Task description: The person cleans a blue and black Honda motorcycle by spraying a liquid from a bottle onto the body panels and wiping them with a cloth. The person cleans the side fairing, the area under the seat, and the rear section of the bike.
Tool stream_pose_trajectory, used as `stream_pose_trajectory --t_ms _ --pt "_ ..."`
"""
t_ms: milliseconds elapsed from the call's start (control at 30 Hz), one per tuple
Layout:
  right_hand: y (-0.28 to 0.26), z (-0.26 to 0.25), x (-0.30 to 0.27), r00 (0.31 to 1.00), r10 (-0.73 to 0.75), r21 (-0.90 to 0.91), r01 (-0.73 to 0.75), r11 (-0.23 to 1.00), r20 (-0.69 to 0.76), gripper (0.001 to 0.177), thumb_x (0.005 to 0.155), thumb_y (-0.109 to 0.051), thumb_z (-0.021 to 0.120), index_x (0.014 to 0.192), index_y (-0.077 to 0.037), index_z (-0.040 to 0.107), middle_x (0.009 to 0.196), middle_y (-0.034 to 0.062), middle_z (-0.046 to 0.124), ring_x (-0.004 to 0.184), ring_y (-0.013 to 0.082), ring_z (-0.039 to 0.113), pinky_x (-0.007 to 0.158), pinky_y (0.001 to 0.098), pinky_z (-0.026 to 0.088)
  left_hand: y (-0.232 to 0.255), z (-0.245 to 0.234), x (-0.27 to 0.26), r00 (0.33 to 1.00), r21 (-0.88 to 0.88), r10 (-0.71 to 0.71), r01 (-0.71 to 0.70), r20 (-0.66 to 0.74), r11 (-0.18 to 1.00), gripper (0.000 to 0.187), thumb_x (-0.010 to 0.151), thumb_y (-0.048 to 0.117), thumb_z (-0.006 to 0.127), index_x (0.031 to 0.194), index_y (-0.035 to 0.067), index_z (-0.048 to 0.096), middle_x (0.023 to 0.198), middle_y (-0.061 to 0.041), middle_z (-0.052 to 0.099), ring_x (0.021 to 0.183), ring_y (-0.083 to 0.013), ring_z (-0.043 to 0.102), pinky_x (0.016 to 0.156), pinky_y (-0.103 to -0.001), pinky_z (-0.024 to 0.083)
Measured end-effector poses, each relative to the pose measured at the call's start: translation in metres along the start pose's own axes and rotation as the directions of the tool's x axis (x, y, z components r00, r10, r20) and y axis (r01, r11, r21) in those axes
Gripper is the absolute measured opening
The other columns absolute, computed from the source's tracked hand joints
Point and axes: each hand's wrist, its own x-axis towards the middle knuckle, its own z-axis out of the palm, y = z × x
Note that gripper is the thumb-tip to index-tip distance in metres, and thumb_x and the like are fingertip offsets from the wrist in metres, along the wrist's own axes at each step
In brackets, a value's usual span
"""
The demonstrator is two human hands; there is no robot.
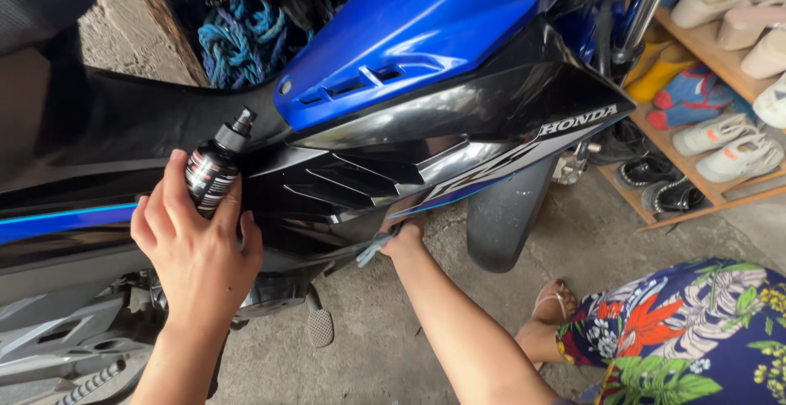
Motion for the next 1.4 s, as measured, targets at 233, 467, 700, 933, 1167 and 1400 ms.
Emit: stream_pose_trajectory --t_ms 233,467,700,933,1167,1400 --pt "0.008 -0.028 -0.005 0.992 0.077 -0.101 -0.066 0.993 0.104 0.014 0.106 -0.017 0.048 0.104 -0.006 0.057 0.103 0.0112 0.064 0.087 0.0276 0.065 0.086 0.0467 0.057 0.008 0.005 0.010 0.998 0.029 0.044 -0.043 -0.037 0.999 0.042 0.089 0.021 0.075 0.130 0.016 0.076 0.159 -0.020 0.041 0.136 -0.0362 0.047 0.113 -0.047 0.036" --pt "-0.083 0.034 -0.105 0.938 0.319 0.075 -0.331 0.941 0.136 0.025 0.100 -0.013 0.041 0.110 -0.003 0.062 0.115 0.0135 0.067 0.114 0.0280 0.061 0.111 0.0501 0.041 0.016 0.003 0.017 0.996 0.052 0.060 -0.057 -0.061 0.997 0.038 0.087 0.021 0.076 0.124 0.014 0.079 0.157 -0.020 0.042 0.133 -0.0359 0.046 0.111 -0.046 0.036" --pt "-0.120 0.046 -0.133 0.763 0.174 0.055 -0.265 0.963 0.623 0.034 0.104 -0.016 0.034 0.115 0.005 0.059 0.114 0.0231 0.065 0.113 0.0358 0.060 0.105 0.0560 0.041 0.015 0.004 0.016 0.996 0.064 0.070 -0.067 -0.047 0.996 0.036 0.086 0.022 0.077 0.121 0.014 0.078 0.158 -0.021 0.041 0.134 -0.0358 0.046 0.111 -0.045 0.036" --pt "-0.032 0.006 -0.080 0.979 0.156 0.029 -0.161 0.986 0.128 0.042 0.104 -0.022 0.029 0.117 0.002 0.061 0.113 0.0226 0.066 0.109 0.0355 0.061 0.103 0.0558 0.044 0.017 0.002 0.019 0.996 0.038 0.062 -0.060 -0.061 0.998 0.038 0.084 0.021 0.077 0.121 0.014 0.078 0.159 -0.021 0.041 0.136 -0.0375 0.046 0.114 -0.048 0.036" --pt "0.002 -0.004 -0.019 0.985 0.159 -0.015 -0.158 0.987 0.070 0.050 0.104 -0.028 0.023 0.119 -0.001 0.063 0.113 0.0220 0.067 0.105 0.0352 0.062 0.102 0.0556 0.046 0.012 0.013 0.015 0.997 0.011 0.031 -0.030 -0.065 0.999 0.034 0.089 0.022 0.076 0.122 0.014 0.077 0.162 -0.019 0.040 0.138 -0.0364 0.046 0.113 -0.048 0.036" --pt "0.015 -0.004 -0.012 0.994 0.103 -0.013 -0.102 0.995 0.027 0.058 0.104 -0.034 0.018 0.121 -0.004 0.064 0.113 0.0214 0.068 0.102 0.0350 0.063 0.100 0.0554 0.048 0.009 0.008 0.011 0.996 0.006 0.074 -0.074 -0.057 0.997 0.040 0.090 0.022 0.076 0.130 0.014 0.076 0.161 -0.021 0.038 0.139 -0.0359 0.046 0.113 -0.048 0.035"
